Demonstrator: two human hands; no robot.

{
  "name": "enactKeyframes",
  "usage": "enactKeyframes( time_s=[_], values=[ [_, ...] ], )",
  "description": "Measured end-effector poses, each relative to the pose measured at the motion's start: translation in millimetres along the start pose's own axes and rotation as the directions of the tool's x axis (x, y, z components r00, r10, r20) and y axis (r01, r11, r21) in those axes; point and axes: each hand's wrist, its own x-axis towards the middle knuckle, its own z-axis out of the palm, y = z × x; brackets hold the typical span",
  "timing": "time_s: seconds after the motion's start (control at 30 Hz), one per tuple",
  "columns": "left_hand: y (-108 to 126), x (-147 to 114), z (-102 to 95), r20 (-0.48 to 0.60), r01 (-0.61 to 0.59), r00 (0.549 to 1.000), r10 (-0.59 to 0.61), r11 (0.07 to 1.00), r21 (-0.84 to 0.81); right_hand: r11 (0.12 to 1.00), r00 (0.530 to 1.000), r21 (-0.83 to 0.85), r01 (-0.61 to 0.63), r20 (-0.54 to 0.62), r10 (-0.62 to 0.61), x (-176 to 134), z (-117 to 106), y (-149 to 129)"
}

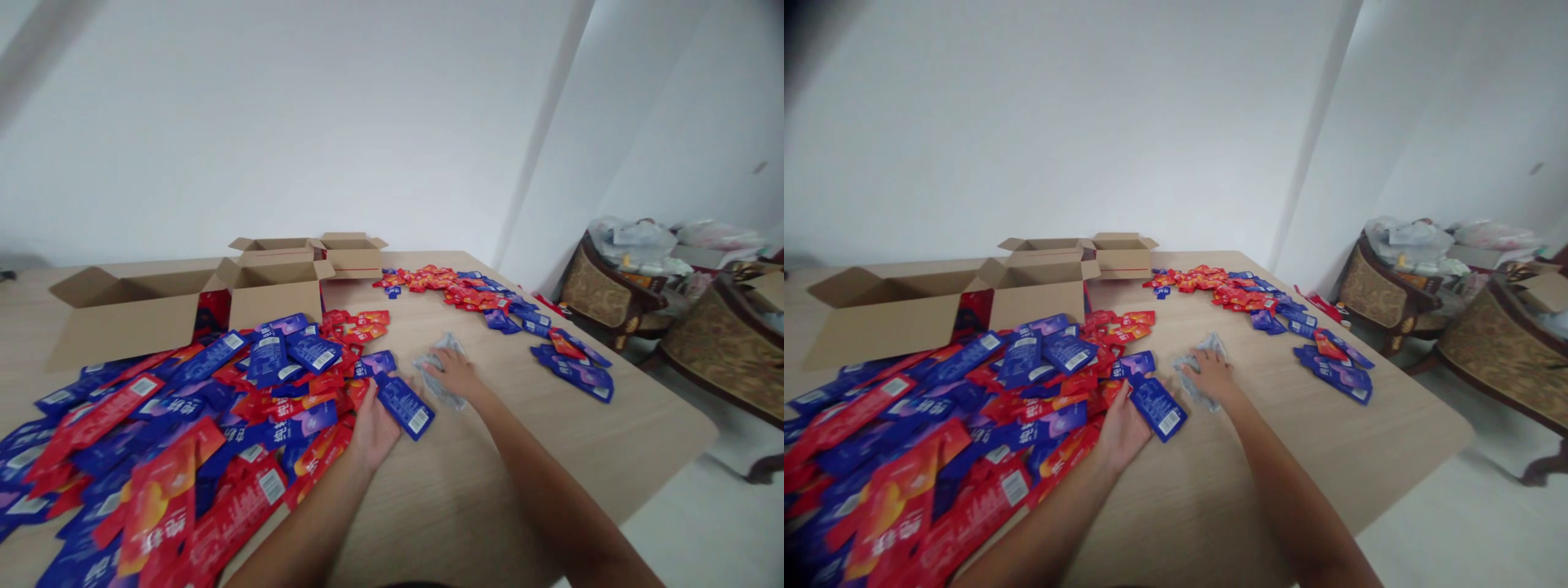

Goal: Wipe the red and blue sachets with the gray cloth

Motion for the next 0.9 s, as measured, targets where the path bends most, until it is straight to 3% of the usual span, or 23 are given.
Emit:
enactKeyframes(
  time_s=[0.07, 0.13, 0.2, 0.27, 0.33, 0.4, 0.5, 0.57, 0.73, 0.8, 0.9],
  values=[
    [-1, 1, -1.2, -0.029, 0.012, 1.0, -0.012, 1.0, 0.02, 0.996, 0.997, 0.049, 0.078, -0.013, -0.078, -6, 11, -2],
    [-1, 3, -4.1, -0.046, 0.029, 0.999, -0.027, 0.999, 0.043, 0.969, 0.995, 0.228, 0.092, -0.063, -0.079, -11, 14, -9],
    [-2, 6, -7.6, -0.055, 0.039, 0.998, -0.036, 0.998, 0.049, 0.886, 0.996, 0.457, 0.077, -0.069, -0.051, -20, 11, -24],
    [-2, 7, -10.1, -0.075, 0.037, 0.997, -0.035, 0.999, 0.028, 0.808, 0.984, 0.563, 0.171, -0.058, -0.168, -33, 8, -46],
    [-2, 7, -10.3, -0.078, 0.045, 0.996, -0.045, 0.999, 0.004, 0.786, 0.918, 0.496, 0.369, -0.063, -0.391, -47, 10, -67],
    [-1, 5, -8.3, -0.046, 0.046, 0.998, -0.046, 0.999, -0.009, 0.805, 0.867, 0.342, 0.486, -0.071, -0.493, -56, 16, -80],
    [0, 2, -5.0, 0.017, 0.071, 0.997, -0.071, 0.997, 0.001, 0.9, 0.92, 0.196, 0.388, -0.145, -0.365, -59, 27, -82],
    [0, 1, -5.9, 0.003, 0.08, 0.997, -0.08, 0.997, 0.02, 0.935, 0.94, 0.162, 0.317, -0.185, -0.286, -61, 34, -79],
    [0, 6, -14.0, -0.105, -0.008, 0.994, 0.012, 0.999, 0.045, 0.907, 0.902, 0.061, 0.418, -0.148, -0.405, -69, 43, -84],
    [1, 6, -12.9, -0.102, -0.002, 0.995, 0.006, 0.999, 0.04, 0.914, 0.917, 0.131, 0.384, -0.17, -0.361, -64, 41, -82],
    [3, 4, -5.0, -0.079, -0.005, 0.997, 0.007, 1.0, 0.027, 0.889, 0.971, 0.405, 0.214, -0.186, -0.149, -49, 32, -66]
  ],
)
